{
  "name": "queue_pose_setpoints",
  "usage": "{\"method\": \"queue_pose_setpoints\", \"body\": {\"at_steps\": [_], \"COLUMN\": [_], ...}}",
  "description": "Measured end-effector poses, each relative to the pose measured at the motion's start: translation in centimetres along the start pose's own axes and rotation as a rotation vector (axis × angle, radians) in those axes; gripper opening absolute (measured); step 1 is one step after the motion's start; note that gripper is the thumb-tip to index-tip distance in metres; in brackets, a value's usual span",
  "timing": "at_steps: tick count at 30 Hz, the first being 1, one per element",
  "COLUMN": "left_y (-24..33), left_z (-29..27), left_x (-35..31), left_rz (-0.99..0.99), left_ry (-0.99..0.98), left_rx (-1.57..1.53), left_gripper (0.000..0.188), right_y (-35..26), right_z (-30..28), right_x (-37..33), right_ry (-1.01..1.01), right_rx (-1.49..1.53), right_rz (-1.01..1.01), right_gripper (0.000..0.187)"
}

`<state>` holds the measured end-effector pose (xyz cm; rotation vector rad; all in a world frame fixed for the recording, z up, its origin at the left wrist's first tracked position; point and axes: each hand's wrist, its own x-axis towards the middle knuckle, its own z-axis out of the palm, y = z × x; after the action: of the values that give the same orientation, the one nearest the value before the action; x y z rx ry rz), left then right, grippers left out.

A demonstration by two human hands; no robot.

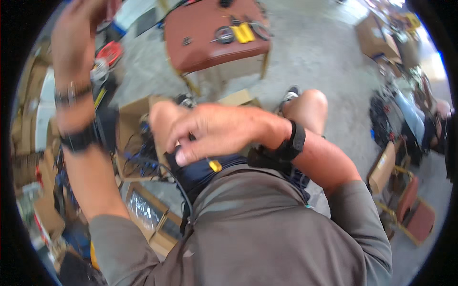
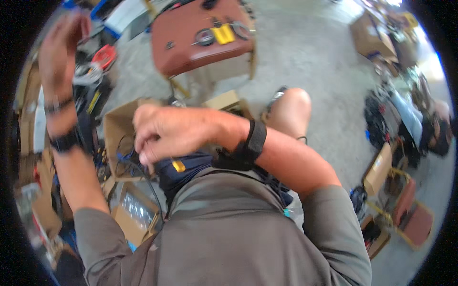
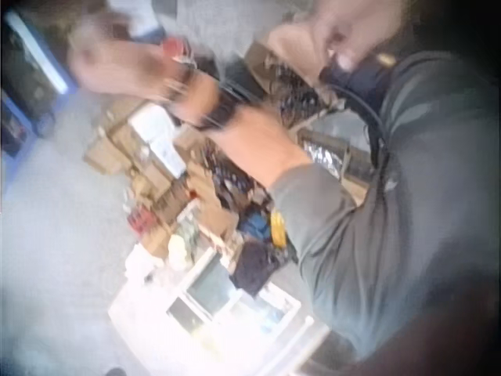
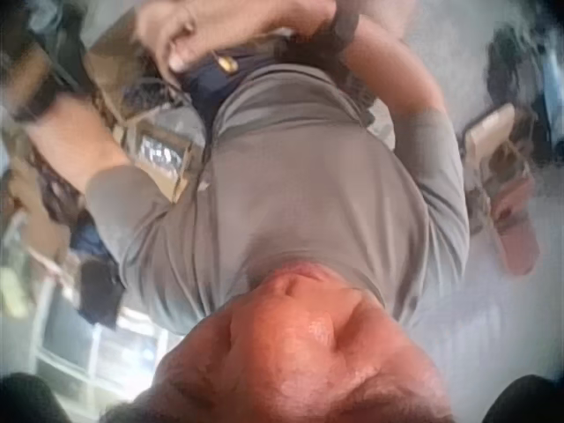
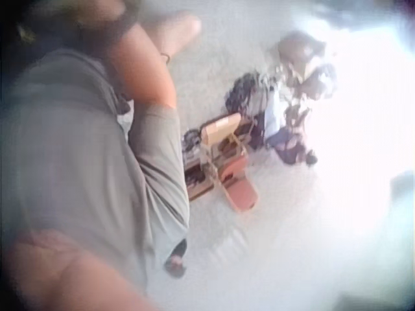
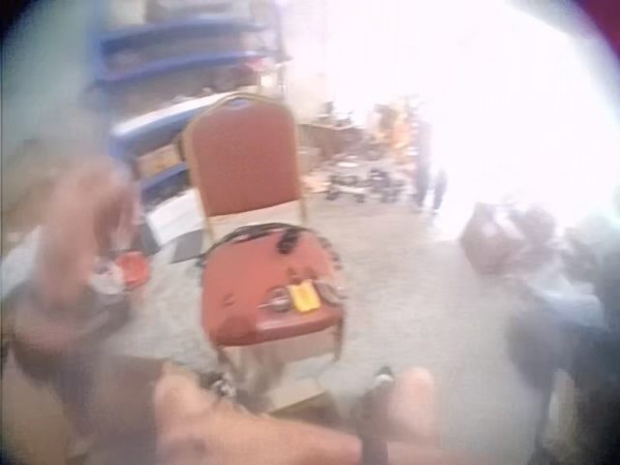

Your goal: Assemble and secure electrical connectors and wires for a wiring harness using tape and tools.

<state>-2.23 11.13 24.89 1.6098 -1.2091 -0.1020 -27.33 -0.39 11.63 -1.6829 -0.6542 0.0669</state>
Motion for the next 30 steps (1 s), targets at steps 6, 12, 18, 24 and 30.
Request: {"method": "queue_pose_setpoints", "body": {"at_steps": [6, 12, 18, 24, 30], "left_y": [-3.4, -2.7, 0.8, -3.1, 2.6], "left_z": [14.9, 20.6, 21.6, 19.9, 23.0], "left_x": [-13.5, -16.3, -15.7, -15.8, -15.2], "left_rz": [-0.521, -0.338, -0.337, -0.149, -0.182], "left_ry": [-0.222, -0.185, -0.19, -0.046, -0.755], "left_rx": [-0.33, -0.323, -0.166, -0.185, -0.502], "left_gripper": [0.022, 0.047, 0.056, 0.044, 0.023], "right_y": [-4.1, -4.1, -3.7, -5.5, -7.6], "right_z": [-7.5, -8.3, -7.8, -6.4, -5.0], "right_x": [-6.2, -7.3, -6.4, -6.6, -16.3], "right_ry": [0.349, 0.424, 0.392, 0.442, 0.734], "right_rx": [0.059, -0.008, -0.081, -0.184, -0.657], "right_rz": [0.34, 0.411, 0.31, 0.233, 0.296], "right_gripper": [0.028, 0.031, 0.033, 0.037, 0.021]}}
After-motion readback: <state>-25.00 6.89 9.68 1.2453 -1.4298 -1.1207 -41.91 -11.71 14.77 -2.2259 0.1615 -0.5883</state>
